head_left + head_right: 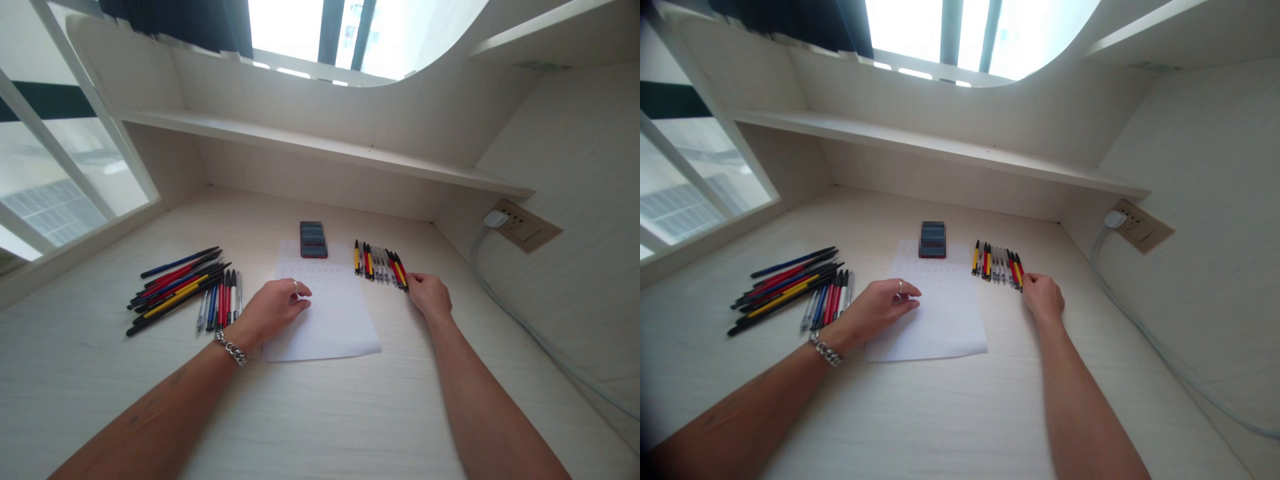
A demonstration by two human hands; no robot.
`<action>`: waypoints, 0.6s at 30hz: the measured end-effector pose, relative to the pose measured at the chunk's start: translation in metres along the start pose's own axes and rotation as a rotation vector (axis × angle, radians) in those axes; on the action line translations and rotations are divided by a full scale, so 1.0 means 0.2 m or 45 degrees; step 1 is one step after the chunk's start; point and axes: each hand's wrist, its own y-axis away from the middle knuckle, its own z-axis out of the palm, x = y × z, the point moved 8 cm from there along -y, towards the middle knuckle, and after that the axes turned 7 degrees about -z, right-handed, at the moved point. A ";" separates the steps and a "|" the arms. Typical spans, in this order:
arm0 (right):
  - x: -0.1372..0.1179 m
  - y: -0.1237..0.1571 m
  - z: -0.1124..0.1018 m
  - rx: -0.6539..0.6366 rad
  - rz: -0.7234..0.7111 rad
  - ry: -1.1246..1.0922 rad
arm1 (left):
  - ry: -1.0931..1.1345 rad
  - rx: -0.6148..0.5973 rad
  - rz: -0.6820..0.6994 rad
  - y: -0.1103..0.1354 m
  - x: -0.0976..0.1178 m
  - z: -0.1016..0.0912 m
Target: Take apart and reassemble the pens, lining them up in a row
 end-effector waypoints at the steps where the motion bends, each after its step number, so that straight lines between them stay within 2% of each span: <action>1: 0.00 0.00 0.00 0.001 -0.007 0.000 | -0.009 -0.003 0.002 0.00 0.00 0.00; 3: -0.01 0.00 -0.02 0.029 -0.017 -0.005 | -0.027 -0.004 0.002 0.00 0.00 0.00; 5: -0.05 0.01 -0.07 0.129 -0.064 -0.034 | -0.040 0.004 -0.001 0.00 0.00 -0.01; 8: -0.22 0.08 -0.13 0.296 -0.294 -0.181 | -0.062 0.023 -0.009 0.00 0.00 -0.02; 9: -0.30 0.12 -0.12 0.264 -0.404 -0.266 | -0.072 0.031 -0.013 0.00 0.00 -0.03; 11: -0.49 0.23 -0.06 0.055 -0.624 -0.450 | -0.096 0.058 -0.022 0.00 0.00 -0.05; 14: -0.75 0.46 0.04 -0.269 -0.989 -0.499 | -0.140 0.129 -0.039 0.01 0.01 -0.10; 16: -0.83 0.56 0.08 -0.381 -1.095 -0.476 | -0.182 0.173 -0.061 0.01 0.01 -0.15; 18: -0.85 0.59 0.10 -0.425 -1.118 -0.454 | -0.241 0.202 -0.103 0.01 0.00 -0.21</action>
